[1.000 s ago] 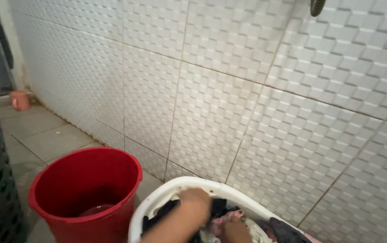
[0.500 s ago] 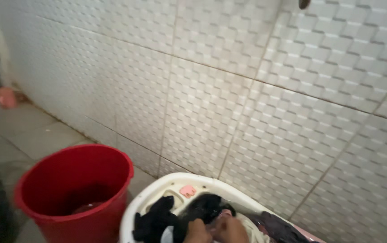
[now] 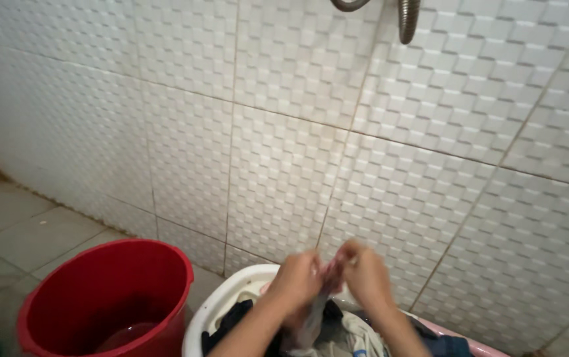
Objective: The person hand washes multiple garments in a small white basin filled with soapy water. They repeatedly submerge, agitate, and wring out each item, then place the wet clothes into a red bucket beside the basin.
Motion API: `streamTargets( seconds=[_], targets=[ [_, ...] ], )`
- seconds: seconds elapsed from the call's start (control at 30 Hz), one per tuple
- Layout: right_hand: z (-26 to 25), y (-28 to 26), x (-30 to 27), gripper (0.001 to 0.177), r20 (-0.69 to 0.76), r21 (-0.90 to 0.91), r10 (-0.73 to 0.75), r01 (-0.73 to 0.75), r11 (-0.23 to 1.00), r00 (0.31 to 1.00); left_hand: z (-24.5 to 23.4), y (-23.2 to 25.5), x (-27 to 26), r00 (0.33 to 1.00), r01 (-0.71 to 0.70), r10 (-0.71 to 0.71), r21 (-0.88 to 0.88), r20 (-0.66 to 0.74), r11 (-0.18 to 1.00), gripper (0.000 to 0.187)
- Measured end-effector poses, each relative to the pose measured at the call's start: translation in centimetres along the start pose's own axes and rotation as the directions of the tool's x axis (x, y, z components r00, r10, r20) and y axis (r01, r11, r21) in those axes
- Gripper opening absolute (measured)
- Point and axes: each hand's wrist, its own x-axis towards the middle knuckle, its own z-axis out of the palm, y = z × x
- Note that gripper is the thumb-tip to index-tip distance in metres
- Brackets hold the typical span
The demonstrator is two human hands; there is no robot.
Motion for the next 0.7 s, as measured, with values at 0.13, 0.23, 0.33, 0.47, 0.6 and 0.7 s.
streamTargets(
  seconds=[0.13, 0.23, 0.33, 0.47, 0.6, 0.7],
  targets=[
    [6.0, 3.7, -4.9, 0.010, 0.488, -0.053, 0.163, -0.157, 0.986, 0.857, 6.1, -7.0, -7.0, 0.955, 0.176, -0.220, 0.217, 0.200, 0.960, 0.026],
    [9.6, 7.5, -7.0, 0.011, 0.567, -0.180, 0.105, -0.002, 0.984, 0.817, 12.3, -13.4, -9.9, 0.941, 0.212, -0.291, 0.368, 0.172, 0.905, 0.029],
    [10.8, 9.9, -7.0, 0.013, 0.550, -0.183, 0.040, 0.074, 0.980, 0.834, 17.3, -16.5, -10.1, 0.958, 0.219, -0.279, 0.452, 0.071, 0.865, 0.034],
    [10.0, 8.0, -4.8, 0.018, 0.393, 0.005, 0.009, -0.012, 1.000, 0.919, 15.7, -15.0, -9.8, 0.916, 0.351, -0.325, 0.075, -0.236, 0.933, 0.029],
    [3.2, 0.7, 2.5, 0.022, 0.187, 0.199, -0.200, 0.162, 0.967, 0.962, 7.7, -9.0, -5.6, 0.900, 0.267, -0.426, -0.657, -0.090, 0.705, 0.054],
    [-2.4, -4.9, 4.4, 0.010, 0.337, 0.528, -0.104, -0.097, 0.844, 0.936, 3.1, -3.6, -2.7, 0.952, 0.207, -0.295, -0.888, 0.086, 0.411, 0.058]
  ],
)
